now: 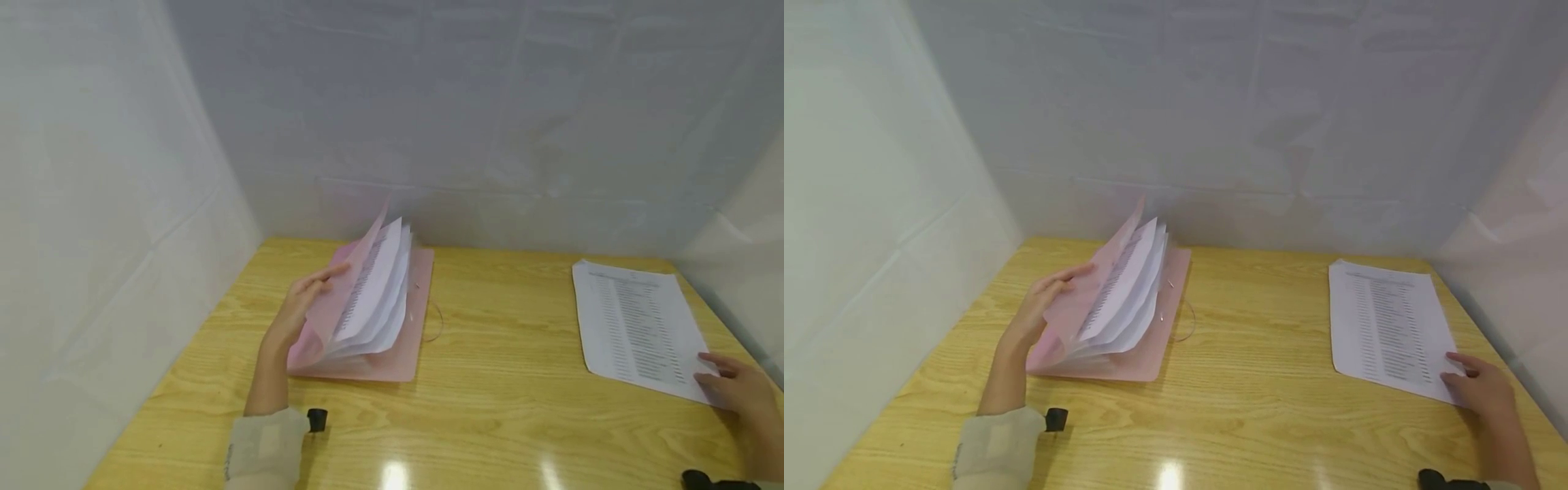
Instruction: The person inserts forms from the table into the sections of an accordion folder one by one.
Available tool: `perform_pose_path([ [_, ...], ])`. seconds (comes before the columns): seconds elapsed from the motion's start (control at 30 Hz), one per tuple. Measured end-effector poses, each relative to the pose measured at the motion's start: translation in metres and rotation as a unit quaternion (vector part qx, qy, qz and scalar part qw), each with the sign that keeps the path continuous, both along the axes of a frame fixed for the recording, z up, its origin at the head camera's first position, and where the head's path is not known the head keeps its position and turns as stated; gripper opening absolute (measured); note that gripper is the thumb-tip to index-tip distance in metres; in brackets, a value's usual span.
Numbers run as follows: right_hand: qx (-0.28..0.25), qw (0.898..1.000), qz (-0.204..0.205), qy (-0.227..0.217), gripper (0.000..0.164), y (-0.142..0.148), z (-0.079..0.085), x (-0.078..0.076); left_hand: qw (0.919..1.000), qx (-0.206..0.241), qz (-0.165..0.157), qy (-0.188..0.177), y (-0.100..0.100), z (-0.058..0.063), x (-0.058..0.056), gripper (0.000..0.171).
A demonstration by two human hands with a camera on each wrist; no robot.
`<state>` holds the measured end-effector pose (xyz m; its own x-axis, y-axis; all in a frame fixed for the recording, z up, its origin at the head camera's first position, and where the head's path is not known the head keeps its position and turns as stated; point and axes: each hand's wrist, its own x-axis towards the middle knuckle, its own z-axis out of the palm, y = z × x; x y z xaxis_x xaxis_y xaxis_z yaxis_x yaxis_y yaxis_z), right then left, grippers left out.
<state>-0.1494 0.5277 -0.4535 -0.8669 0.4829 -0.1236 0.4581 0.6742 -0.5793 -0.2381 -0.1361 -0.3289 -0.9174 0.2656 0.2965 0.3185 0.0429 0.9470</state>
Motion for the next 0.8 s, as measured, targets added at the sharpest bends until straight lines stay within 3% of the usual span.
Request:
perform_pose_path([
  [0.17,-0.019,0.998,0.05,0.02,0.06,-0.012,0.001,-0.004,1.0,0.003,-0.001,-0.001,0.0,0.0,-0.001,0.036],
  [0.37,-0.067,0.991,0.119,0.002,0.064,-0.019,0.008,-0.004,1.0,0.001,-0.002,-0.003,0.001,0.0,-0.001,0.036],
  [0.63,-0.078,0.986,0.149,0.014,0.053,-0.026,0.015,-0.004,1.0,-0.001,0.0,-0.009,0.001,0.001,-0.001,0.037],
  [0.8,-0.084,0.983,0.162,0.008,0.055,-0.031,0.017,-0.004,0.9999,0.0,0.001,-0.013,0.0,0.001,-0.001,0.037],
])
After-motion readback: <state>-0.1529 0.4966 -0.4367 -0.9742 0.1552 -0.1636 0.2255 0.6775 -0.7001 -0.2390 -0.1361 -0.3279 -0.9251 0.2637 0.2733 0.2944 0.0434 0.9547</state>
